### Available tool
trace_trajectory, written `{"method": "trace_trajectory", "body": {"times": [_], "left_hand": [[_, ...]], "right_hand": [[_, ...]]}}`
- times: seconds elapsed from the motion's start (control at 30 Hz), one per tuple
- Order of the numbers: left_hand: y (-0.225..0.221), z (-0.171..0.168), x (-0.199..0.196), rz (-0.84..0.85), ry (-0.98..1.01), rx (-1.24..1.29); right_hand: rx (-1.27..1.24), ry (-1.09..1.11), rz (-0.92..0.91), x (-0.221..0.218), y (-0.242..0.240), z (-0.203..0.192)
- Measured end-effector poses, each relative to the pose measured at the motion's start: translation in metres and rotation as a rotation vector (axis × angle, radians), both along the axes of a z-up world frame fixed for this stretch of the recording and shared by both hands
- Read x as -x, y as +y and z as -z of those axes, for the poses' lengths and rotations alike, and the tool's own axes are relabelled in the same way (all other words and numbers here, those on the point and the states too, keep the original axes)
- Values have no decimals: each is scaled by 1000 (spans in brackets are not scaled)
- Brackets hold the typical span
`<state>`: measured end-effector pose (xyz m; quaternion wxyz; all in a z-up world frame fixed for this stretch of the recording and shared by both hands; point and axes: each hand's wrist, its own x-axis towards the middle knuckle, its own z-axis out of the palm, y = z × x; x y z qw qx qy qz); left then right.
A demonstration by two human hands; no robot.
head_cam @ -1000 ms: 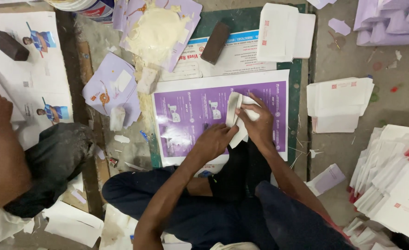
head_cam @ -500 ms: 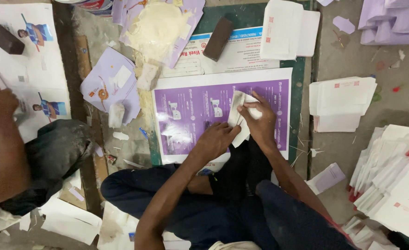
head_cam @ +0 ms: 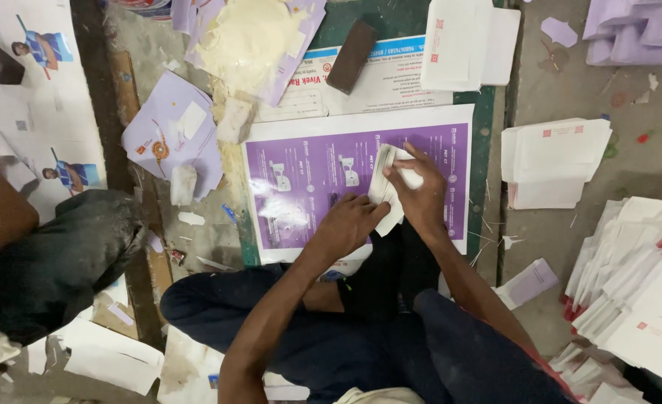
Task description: Fold and organize paper items, potentially cards or small packaging boxes.
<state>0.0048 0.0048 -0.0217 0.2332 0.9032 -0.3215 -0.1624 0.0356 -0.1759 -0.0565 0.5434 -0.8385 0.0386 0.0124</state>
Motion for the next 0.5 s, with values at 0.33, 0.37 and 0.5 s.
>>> {"method": "trace_trajectory", "body": {"times": [0.33,0.37,0.5], "left_hand": [[0,-7,-2,9,35,8],[0,-9,-2,15,25,8],[0,2,0,26,50,8]], "right_hand": [[-29,141,7,-4,1,-5],[-12,93,8,-4,2,-8],[14,49,-6,0,-2,12]]}}
